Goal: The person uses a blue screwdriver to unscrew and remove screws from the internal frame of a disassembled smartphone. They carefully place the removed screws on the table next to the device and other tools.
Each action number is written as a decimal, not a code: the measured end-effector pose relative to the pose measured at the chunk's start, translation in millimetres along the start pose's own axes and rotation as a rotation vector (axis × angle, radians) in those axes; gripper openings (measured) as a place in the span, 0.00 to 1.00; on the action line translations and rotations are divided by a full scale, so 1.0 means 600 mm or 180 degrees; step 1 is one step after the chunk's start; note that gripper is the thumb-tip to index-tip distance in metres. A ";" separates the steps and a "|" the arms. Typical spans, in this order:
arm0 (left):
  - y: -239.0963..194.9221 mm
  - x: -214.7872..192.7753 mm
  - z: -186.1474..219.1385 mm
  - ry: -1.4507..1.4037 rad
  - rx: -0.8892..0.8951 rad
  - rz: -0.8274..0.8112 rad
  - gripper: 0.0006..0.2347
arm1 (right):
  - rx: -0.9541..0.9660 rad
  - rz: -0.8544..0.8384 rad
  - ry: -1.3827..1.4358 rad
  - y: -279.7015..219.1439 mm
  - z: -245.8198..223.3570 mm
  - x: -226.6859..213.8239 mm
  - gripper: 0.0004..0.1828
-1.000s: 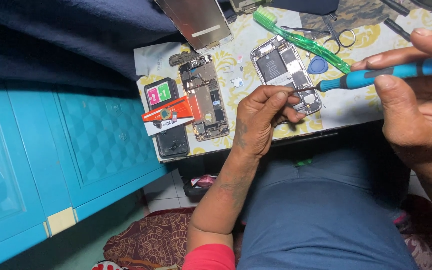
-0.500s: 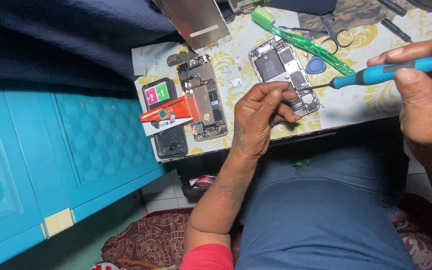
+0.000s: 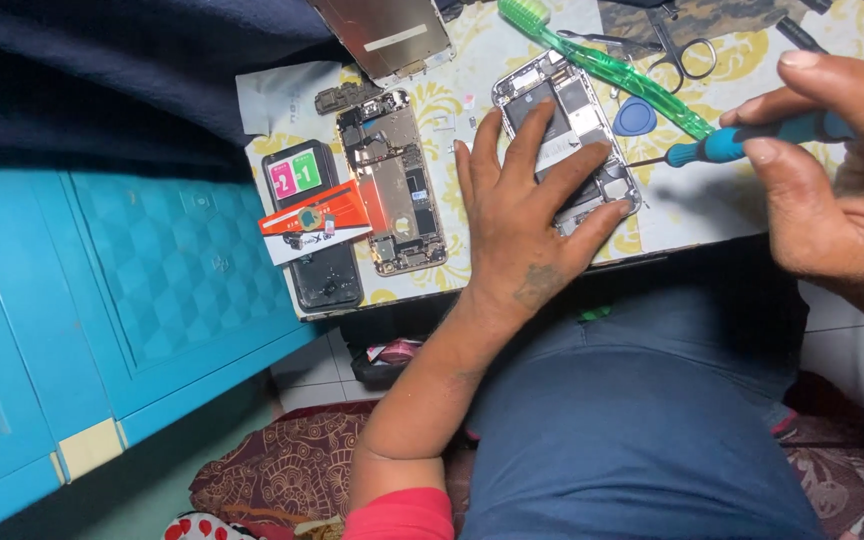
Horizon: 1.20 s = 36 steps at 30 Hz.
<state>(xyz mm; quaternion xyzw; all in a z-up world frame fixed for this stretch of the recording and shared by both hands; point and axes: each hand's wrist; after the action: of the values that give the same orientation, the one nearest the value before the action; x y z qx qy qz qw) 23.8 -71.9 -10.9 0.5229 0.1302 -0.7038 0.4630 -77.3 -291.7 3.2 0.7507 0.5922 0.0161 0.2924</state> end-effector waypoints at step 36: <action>0.008 -0.005 -0.006 0.0207 0.0120 -0.0565 0.19 | 0.0166 -0.0397 -0.0267 0.036 0.002 0.011 0.24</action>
<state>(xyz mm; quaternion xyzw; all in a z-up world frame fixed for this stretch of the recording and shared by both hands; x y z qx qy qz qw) 30.1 -70.5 -8.4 0.5405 0.1777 -0.7270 0.3844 -55.9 -289.2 9.9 0.7197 0.6253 -0.0490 0.2977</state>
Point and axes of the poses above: each hand's wrist, its own y-axis towards the middle knuckle, its own x-axis out of the palm, z = x × y, and after that the axes turned 6 degrees about y, right-handed
